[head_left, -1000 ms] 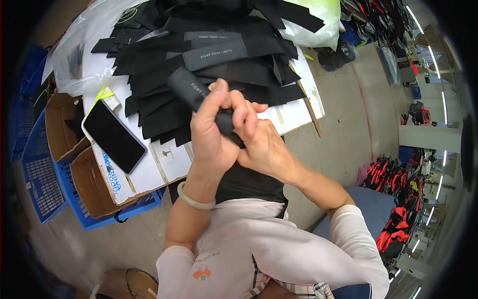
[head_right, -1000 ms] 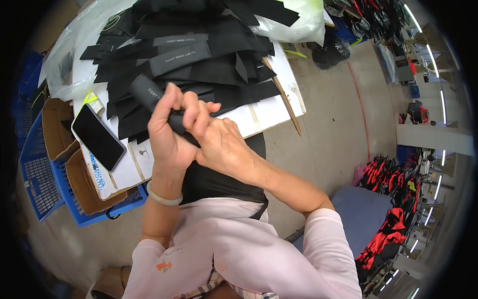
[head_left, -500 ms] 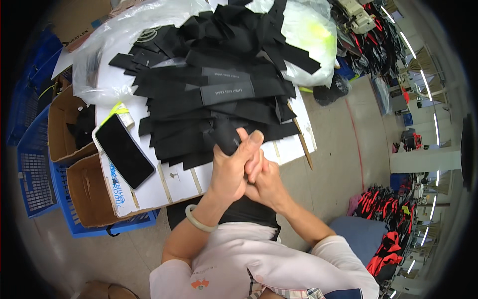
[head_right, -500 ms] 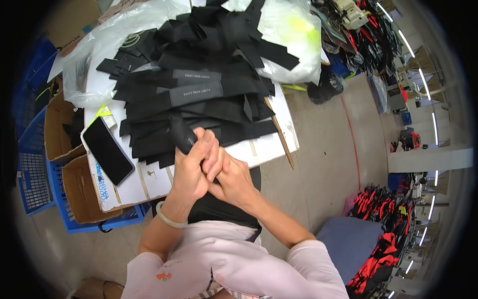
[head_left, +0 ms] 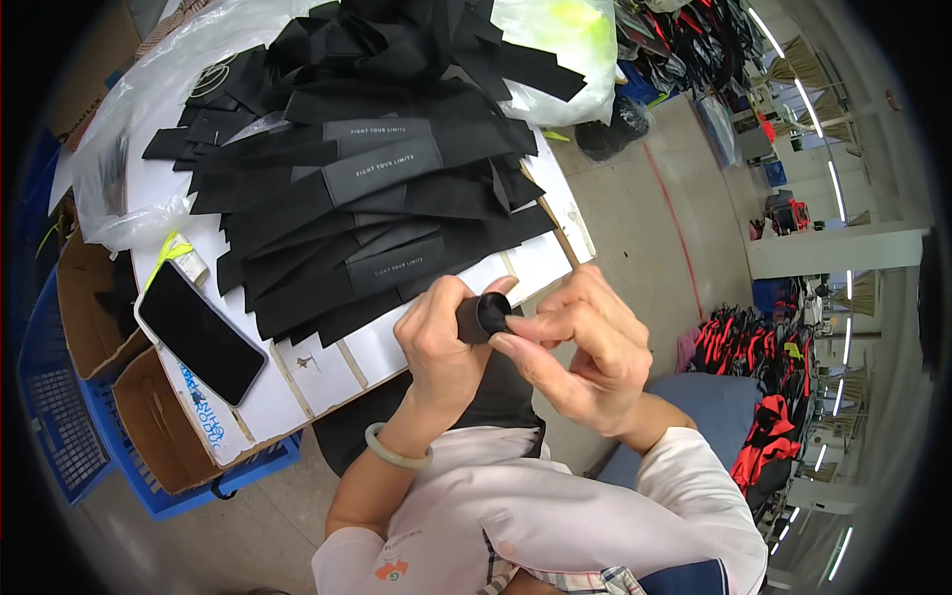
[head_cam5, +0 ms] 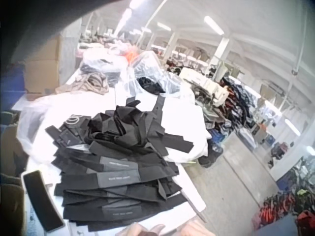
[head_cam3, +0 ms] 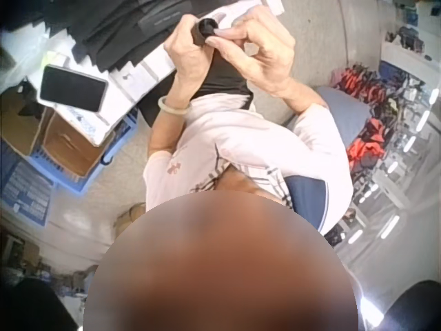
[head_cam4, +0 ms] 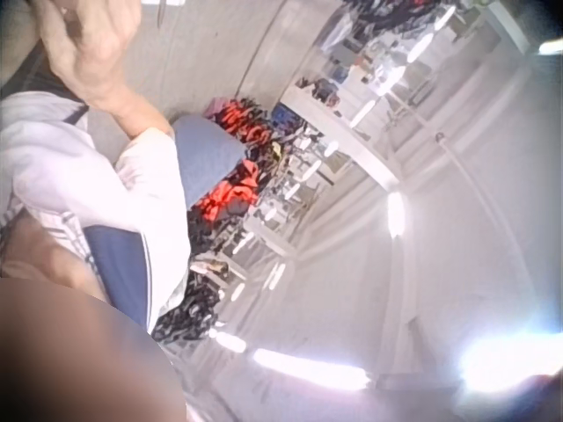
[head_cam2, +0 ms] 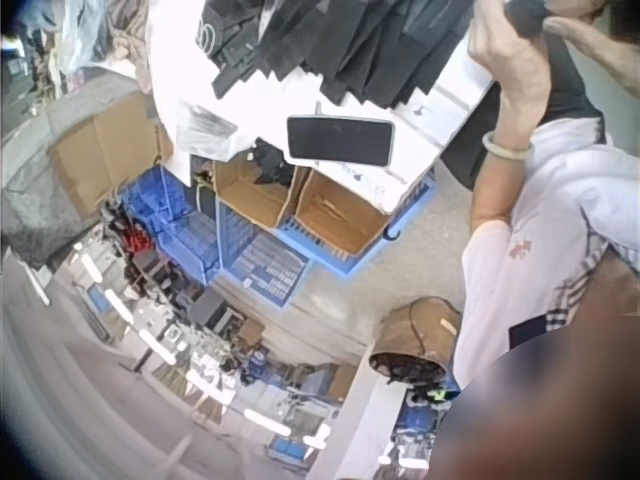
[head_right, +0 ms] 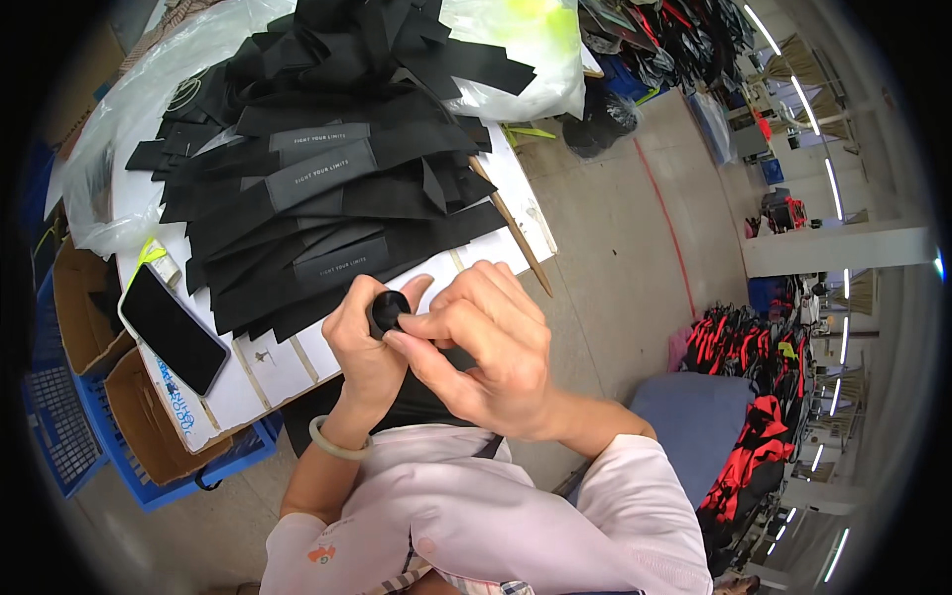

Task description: Inspecting and straightening black fabric straps at a factory workbench using a wooden stick.

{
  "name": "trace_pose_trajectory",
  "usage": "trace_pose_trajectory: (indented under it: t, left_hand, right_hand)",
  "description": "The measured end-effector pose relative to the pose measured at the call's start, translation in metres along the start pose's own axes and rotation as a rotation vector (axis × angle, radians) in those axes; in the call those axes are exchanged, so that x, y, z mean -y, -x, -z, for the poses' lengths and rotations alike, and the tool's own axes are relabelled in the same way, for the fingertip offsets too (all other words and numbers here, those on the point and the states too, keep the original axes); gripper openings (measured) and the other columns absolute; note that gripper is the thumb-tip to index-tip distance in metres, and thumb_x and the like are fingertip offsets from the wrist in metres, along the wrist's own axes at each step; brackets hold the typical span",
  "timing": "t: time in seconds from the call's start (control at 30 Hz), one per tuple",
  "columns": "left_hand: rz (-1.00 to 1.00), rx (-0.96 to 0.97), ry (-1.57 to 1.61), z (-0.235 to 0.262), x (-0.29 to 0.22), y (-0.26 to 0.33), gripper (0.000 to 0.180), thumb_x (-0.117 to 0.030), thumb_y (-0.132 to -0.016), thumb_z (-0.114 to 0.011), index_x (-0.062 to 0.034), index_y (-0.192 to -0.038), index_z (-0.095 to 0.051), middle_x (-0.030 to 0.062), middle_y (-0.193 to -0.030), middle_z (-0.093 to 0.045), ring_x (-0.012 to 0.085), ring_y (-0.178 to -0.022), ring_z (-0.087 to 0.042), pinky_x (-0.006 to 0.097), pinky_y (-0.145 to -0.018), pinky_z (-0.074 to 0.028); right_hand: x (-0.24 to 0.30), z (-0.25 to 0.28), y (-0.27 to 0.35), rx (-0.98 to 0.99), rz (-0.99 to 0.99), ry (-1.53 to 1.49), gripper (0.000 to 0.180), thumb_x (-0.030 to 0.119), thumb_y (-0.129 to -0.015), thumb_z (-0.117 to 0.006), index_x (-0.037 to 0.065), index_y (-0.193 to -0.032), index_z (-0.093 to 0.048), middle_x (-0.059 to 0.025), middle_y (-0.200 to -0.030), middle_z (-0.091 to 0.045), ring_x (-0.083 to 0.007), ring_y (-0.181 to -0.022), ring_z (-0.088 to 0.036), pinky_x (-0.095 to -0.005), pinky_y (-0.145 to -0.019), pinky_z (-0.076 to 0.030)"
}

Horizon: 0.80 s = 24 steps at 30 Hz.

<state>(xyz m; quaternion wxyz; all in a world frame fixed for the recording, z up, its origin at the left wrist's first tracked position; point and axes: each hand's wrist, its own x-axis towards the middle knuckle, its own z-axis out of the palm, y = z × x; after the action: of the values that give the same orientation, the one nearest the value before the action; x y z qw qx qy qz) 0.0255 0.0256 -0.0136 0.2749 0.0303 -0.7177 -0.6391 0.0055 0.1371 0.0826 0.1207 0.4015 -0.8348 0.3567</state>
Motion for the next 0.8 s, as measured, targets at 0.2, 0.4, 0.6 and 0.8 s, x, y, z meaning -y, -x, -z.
trace_pose_trajectory:
  t: [0.2, 0.4, 0.6, 0.8]
  left_hand:
    - [-0.247, -0.09, -0.301, -0.006, 0.021, 0.0, 0.034, -0.013, -0.072, -0.077, -0.0053, -0.064, -0.045, 0.0078, -0.057, -0.048, 0.026, -0.047, -0.047, 0.034, -0.046, -0.036]
    - [-0.098, 0.068, -0.109, -0.01, 0.024, 0.017, 0.024, -0.006, -0.071, -0.074, -0.0023, -0.072, -0.051, 0.009, -0.063, -0.052, 0.0277, -0.053, -0.052, 0.033, -0.05, -0.039]
    - [0.458, 0.453, 0.605, -0.001, 0.0, 0.022, 0.02, -0.013, -0.082, -0.07, 0.0005, -0.084, -0.055, -0.0003, -0.068, -0.057, 0.0056, -0.062, -0.051, 0.023, -0.056, -0.042]
    - [0.591, 0.792, 0.965, 0.007, 0.002, 0.022, 0.022, -0.022, -0.084, -0.067, -0.0019, -0.079, -0.059, -0.0012, -0.058, -0.051, 0.0036, -0.047, -0.042, 0.019, -0.044, -0.031]
  right_hand:
    - [-0.011, 0.002, 0.007, -0.031, -0.826, -0.733, 0.011, 0.006, -0.079, -0.069, 0.0, -0.075, -0.061, 0.0036, -0.067, -0.054, -0.0021, -0.06, -0.045, -0.0184, -0.054, -0.036]
    - [-0.02, 0.028, 0.002, 0.086, -0.719, -0.826, 0.013, 0.008, -0.082, -0.067, -0.004, -0.088, -0.064, -0.0028, -0.077, -0.059, -0.0062, -0.068, -0.052, -0.0196, -0.062, -0.042]
    - [-0.042, 0.032, 0.011, 0.209, -0.451, -0.577, 0.025, 0.006, -0.076, -0.068, -0.005, -0.099, -0.066, -0.0119, -0.092, -0.06, -0.0165, -0.085, -0.055, -0.0279, -0.073, -0.044]
    - [-0.045, 0.034, 0.0, 0.317, -0.493, -0.748, 0.015, 0.006, -0.075, -0.071, -0.004, -0.086, -0.067, -0.0099, -0.087, -0.062, -0.0128, -0.071, -0.056, -0.0242, -0.063, -0.043]
